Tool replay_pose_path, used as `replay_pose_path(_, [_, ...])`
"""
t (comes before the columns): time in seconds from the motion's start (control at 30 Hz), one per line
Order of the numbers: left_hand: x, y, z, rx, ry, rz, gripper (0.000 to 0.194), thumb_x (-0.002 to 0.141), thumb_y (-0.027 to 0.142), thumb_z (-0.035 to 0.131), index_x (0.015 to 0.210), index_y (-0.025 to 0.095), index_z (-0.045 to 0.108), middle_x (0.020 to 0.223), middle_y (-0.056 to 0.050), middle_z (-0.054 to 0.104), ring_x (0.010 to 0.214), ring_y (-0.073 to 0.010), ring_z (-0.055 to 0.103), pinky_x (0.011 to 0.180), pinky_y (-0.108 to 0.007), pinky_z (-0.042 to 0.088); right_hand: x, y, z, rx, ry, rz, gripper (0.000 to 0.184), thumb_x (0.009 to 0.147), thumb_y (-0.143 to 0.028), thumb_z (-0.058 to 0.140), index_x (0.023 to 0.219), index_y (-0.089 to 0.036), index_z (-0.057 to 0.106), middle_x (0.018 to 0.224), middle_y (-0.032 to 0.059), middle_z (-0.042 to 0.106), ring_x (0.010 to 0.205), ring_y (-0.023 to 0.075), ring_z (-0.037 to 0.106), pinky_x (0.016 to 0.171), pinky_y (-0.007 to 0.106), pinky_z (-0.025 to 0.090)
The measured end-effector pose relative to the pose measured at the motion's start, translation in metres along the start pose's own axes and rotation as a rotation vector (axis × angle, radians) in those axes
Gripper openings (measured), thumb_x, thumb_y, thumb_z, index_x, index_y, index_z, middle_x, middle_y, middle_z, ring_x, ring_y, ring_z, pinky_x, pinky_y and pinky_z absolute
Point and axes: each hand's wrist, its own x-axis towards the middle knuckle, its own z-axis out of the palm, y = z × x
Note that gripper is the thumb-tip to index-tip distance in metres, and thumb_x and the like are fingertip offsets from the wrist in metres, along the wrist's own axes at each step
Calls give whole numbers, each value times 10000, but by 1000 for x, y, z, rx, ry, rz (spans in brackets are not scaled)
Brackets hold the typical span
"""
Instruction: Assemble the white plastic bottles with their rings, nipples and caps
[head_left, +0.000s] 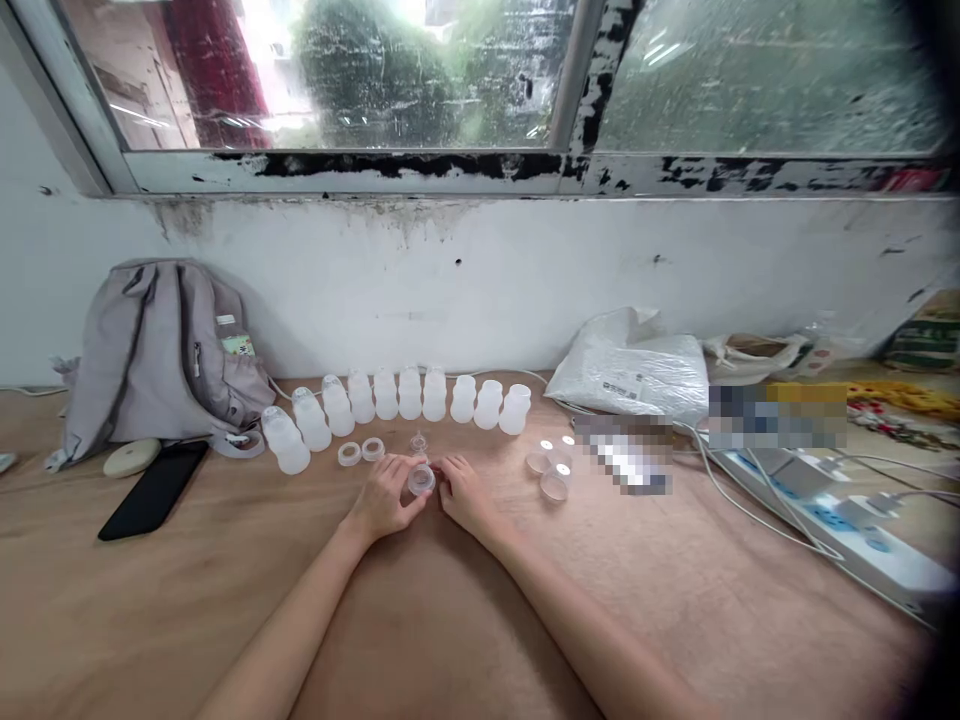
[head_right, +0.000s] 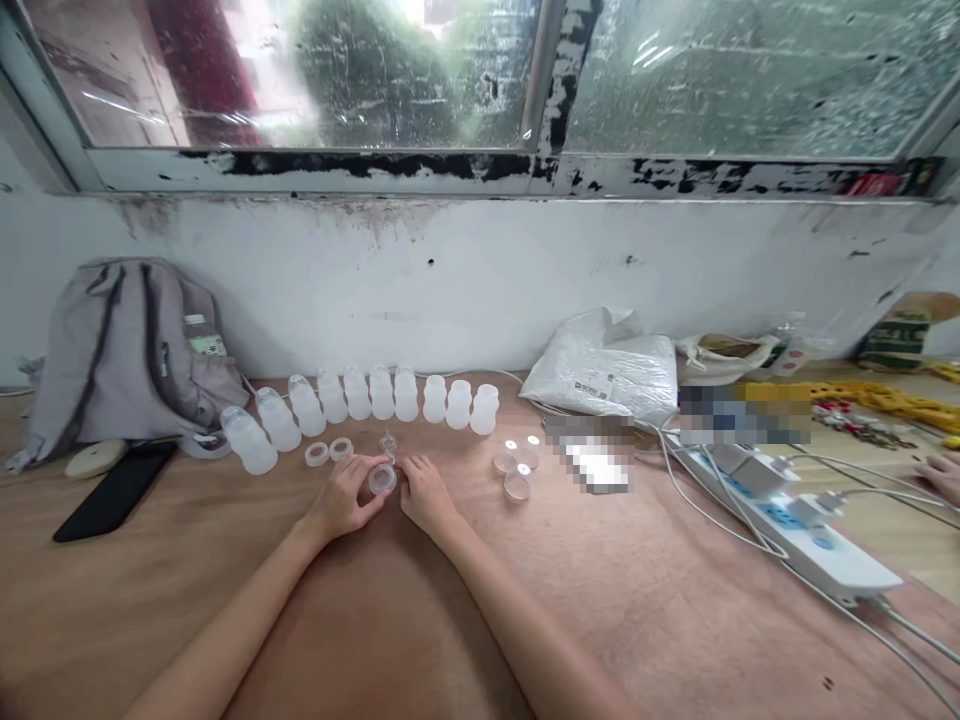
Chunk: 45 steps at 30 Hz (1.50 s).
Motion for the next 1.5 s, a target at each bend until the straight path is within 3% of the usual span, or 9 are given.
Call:
replay_pose_path(0.47, [1, -2, 5, 96, -149, -58, 314, 722, 345, 552, 998, 195, 554, 897, -55, 582, 863, -208, 507, 824, -363, 367, -1, -4, -2, -65, -12, -3, 321, 625, 25, 372, 828, -144, 553, 819, 75, 573, 806, 188, 471, 737, 302, 396])
replay_pose_path(0.87, [1, -7, 9, 82, -138, -73, 326, 716, 383, 566, 982, 195, 557, 928, -55, 598, 896, -213, 506, 843, -374, 360, -2, -4, -1, -81, -22, 14, 311, 649, 12, 381, 853, -147, 552, 840, 75, 580, 825, 188, 475, 742, 302, 391])
replay_pose_path(1.0, [1, -3, 5, 52, -101, -33, 419, 717, 405, 568, 1080, 202, 515, 1012, -64, 583, 941, -217, 495, 858, -376, 356, -2, -3, -1, -92, -22, 16, 305, 659, 8, 386, 855, -153, 555, 837, 72, 588, 812, 186, 485, 732, 302, 390])
replay_pose_path(1.1, [0, -3, 5, 16, -81, -22, 280, 779, 349, 507, 1013, 202, 548, 980, -57, 598, 926, -199, 504, 846, -358, 364, -2, -3, -1, -99, -19, 9, 300, 666, 4, 389, 861, -155, 552, 837, 71, 589, 807, 186, 489, 724, 302, 389])
replay_pose_path(1.17, [-1, -5, 6, -16, -70, -47, 177, 817, 285, 454, 898, 195, 582, 876, -48, 617, 856, -181, 525, 804, -333, 384, -3, -6, -4, -103, -23, -18, 311, 668, 2, 391, 888, -156, 544, 841, 71, 586, 815, 188, 491, 726, 306, 387])
replay_pose_path(1.33, [-2, -14, 7, -170, -4, -214, 204, 845, 246, 383, 801, 181, 571, 719, -17, 605, 670, -132, 531, 659, -253, 404, -6, -21, -11, -90, -60, -183, 338, 727, -77, 437, 1051, -168, 474, 923, 86, 571, 859, 205, 492, 760, 333, 371])
replay_pose_path(1.5, [0, -10, 9, -355, 27, -343, 248, 838, 311, 379, 777, 168, 572, 671, 4, 596, 569, -100, 504, 555, -203, 384, -7, -25, -6, -34, 12, -167, 223, 774, -154, 440, 992, -184, 477, 883, 78, 562, 832, 196, 502, 744, 317, 388])
